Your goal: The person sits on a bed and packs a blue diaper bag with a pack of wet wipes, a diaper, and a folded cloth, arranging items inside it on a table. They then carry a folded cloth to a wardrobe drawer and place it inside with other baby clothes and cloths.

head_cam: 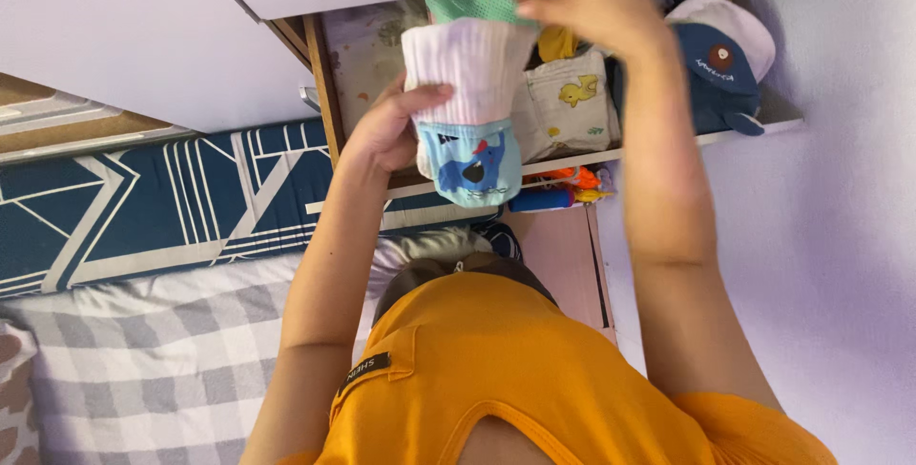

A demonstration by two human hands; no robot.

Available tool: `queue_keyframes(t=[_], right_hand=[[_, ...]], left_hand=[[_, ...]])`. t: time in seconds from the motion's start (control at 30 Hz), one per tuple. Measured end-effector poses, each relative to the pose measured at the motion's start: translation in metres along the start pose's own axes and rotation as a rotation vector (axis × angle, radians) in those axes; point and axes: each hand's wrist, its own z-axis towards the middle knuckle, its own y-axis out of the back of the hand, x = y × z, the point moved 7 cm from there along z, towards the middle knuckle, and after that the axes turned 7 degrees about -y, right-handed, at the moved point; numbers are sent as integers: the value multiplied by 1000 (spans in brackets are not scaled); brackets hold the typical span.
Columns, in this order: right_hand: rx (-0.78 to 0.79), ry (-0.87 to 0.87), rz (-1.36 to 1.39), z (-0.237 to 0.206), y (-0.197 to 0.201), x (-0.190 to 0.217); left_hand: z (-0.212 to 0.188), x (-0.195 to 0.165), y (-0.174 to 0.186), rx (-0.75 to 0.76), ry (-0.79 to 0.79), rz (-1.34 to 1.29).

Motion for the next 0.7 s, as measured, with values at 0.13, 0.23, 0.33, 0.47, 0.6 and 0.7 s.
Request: queue_keyframes(t=[0.13,0.23,0.33,0.47,0.6,0.7], right_hand=[[-199,-395,-297,-39,45,-76],[-191,-706,-402,-57,41,-124],[-137,-915,-555,-74,31,-149],[-163,-1028,-621,-81,18,-154],[-169,-1017,-712,-78,8,-145],[-270,-825,-669,-83,7,-128]], left_hand=[[-2,-4,3,-9,-9,-10],[-1,-4,5,-3,-1,-13],[0,-5,6,9,-14,-41],[-1,-5,11,4,-21,-47],[-2,-12,21,22,-8,-85],[-2,-22,31,-6,-32,-91]])
